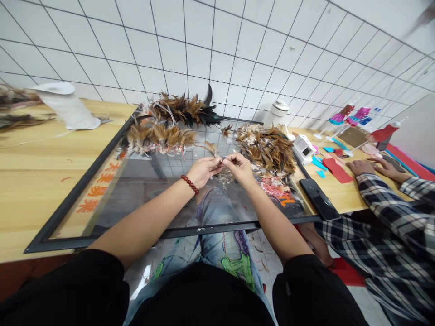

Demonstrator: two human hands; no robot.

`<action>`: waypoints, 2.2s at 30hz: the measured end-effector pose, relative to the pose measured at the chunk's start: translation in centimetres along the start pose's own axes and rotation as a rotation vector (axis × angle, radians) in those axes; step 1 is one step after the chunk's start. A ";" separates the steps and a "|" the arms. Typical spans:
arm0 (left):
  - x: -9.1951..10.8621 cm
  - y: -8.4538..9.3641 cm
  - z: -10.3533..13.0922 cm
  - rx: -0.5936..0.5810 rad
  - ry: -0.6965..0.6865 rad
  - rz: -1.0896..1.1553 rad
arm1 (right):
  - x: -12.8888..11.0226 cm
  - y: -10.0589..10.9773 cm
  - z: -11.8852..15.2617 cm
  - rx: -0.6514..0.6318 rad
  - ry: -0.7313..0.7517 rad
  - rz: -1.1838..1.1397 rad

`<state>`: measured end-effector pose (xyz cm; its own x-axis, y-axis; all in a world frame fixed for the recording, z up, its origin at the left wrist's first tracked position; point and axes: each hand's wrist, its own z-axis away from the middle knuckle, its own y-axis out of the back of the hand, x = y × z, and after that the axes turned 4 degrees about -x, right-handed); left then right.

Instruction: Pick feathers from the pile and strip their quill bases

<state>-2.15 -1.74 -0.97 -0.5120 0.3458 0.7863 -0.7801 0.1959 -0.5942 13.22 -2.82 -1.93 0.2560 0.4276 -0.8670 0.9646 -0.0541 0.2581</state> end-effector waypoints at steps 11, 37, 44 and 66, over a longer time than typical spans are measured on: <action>-0.1 -0.5 0.4 0.022 0.023 -0.008 | -0.5 0.0 0.5 0.020 0.291 0.411; 0.7 -0.5 0.2 0.216 -0.160 0.031 | 1.4 2.2 -1.0 0.091 -0.229 0.569; 0.4 -0.7 0.4 0.150 -0.112 -0.078 | 1.6 0.7 -1.2 0.056 -0.232 -0.151; 1.3 -0.4 0.1 0.327 -0.204 0.055 | 0.4 0.5 -0.9 0.178 -0.207 -0.226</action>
<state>-2.48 -1.47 0.29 -0.5919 0.1513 0.7917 -0.8058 -0.1326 -0.5771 13.77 -1.85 -1.73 0.0246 0.2557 -0.9665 0.9897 -0.1428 -0.0126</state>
